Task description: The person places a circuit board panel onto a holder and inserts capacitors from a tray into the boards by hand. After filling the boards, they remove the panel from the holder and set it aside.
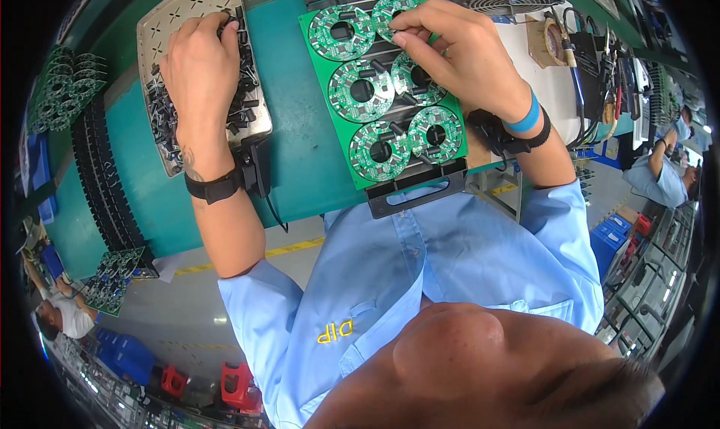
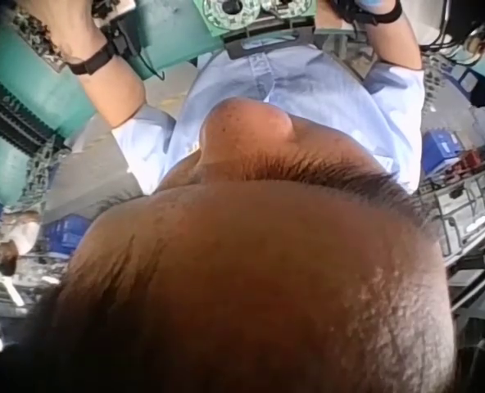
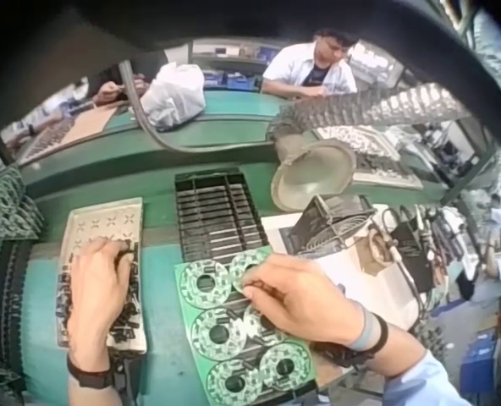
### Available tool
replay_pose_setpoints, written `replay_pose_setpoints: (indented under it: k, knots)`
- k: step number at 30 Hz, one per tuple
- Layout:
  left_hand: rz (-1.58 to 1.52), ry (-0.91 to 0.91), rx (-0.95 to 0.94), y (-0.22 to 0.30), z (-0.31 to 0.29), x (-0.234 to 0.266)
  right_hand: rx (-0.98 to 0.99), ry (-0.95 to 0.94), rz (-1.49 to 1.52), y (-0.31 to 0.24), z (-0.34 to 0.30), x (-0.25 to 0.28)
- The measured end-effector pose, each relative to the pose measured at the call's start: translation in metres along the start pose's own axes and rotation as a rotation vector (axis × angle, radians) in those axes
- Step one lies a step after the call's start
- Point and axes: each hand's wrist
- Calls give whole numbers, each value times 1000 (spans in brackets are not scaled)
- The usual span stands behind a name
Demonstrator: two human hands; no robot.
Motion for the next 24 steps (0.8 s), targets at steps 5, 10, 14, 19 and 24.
replay_pose_setpoints:
  k: [5,10,14,19,24]
  knots:
    - [-7,-11,20,1,1,0,-15,-3,5,0,-1,0]
    - [-20,3,26,-1,0,-3,30,7,-1,6,-3,-2]
    - [-24,-2,28,-1,0,-3,76,22,-5,9,-3,-5]
    - [-43,2,27,-2,0,-5,159,-5,-61,10,-1,-3]
    - [-47,14,23,-2,0,-5,202,14,-40,12,1,-7]
Point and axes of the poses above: each hand's wrist, its own z-axis towards the middle knuckle, its own x-axis out of the back of the hand, y = z × x, and after that the axes turned 13 degrees about y, right-handed
